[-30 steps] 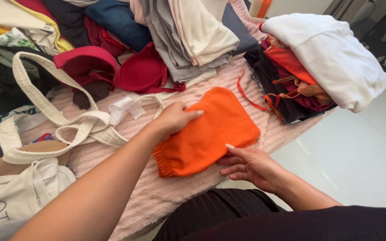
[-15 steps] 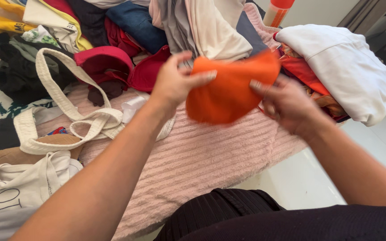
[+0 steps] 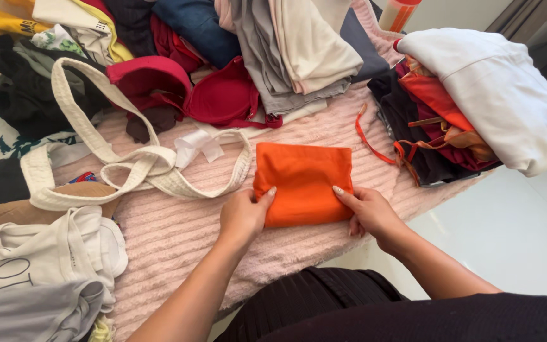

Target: The person folds various items of clothing, including underwear, shorts, and trousers, by hand on a flat surface covered with a towel.

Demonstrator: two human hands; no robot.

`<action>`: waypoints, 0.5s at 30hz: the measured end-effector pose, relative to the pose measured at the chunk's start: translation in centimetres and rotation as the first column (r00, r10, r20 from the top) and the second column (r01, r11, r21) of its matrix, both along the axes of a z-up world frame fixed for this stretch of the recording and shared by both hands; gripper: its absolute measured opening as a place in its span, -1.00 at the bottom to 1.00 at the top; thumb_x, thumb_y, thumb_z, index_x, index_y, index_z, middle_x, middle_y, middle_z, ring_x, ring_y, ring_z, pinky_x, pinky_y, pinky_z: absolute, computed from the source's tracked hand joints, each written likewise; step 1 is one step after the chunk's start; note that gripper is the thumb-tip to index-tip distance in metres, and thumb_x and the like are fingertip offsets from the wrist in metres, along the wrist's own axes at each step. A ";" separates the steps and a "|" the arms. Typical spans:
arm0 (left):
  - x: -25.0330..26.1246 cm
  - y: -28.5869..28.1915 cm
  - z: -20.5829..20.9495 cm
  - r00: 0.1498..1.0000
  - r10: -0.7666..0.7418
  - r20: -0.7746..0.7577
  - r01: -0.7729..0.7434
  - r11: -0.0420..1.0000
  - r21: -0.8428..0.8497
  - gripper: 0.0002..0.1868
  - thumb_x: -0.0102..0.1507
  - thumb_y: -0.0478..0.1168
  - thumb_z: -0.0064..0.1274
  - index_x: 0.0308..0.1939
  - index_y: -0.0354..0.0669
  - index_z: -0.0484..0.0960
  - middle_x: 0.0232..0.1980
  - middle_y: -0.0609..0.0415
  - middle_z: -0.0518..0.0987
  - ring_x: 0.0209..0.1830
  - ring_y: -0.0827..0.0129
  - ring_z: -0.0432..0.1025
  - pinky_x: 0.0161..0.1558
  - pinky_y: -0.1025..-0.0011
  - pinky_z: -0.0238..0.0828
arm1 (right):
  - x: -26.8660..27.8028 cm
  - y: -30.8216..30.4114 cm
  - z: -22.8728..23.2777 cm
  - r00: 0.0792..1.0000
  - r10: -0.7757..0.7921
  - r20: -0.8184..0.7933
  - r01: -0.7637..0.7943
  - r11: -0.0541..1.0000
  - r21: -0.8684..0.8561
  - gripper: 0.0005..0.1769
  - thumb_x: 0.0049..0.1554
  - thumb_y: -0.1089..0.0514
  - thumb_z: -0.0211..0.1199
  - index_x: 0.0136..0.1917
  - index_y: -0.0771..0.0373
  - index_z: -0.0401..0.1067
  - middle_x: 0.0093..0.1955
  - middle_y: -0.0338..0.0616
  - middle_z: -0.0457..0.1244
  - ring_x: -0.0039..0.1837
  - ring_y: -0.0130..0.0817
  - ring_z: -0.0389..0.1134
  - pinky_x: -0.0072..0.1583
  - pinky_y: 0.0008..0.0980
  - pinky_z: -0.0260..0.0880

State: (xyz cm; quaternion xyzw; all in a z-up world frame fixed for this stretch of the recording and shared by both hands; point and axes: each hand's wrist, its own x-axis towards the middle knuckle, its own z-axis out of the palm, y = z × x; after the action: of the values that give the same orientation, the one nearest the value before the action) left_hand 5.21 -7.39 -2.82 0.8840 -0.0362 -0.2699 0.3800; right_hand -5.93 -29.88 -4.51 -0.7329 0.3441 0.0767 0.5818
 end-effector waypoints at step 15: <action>-0.5 -5.1 -0.9 0.616 -0.466 0.635 0.258 0.881 0.395 -0.31 0.41 0.12 -0.30 0.60 0.17 -0.08 0.69 0.00 -0.28 0.67 0.08 -0.43 0.46 -0.32 -0.52 | 3.5 3.5 -0.3 0.864 0.501 -0.049 -0.252 0.345 -0.904 -0.15 0.25 -0.17 0.07 0.68 -0.06 -0.21 0.74 -0.16 -0.33 0.71 -0.01 -0.41 0.48 0.45 -0.37</action>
State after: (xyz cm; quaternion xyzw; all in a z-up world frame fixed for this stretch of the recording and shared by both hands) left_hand 4.74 -12.44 -3.77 0.9339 -0.3235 0.0207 0.1507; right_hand -2.46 -26.43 -4.80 -0.9880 0.0797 -0.0702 0.1118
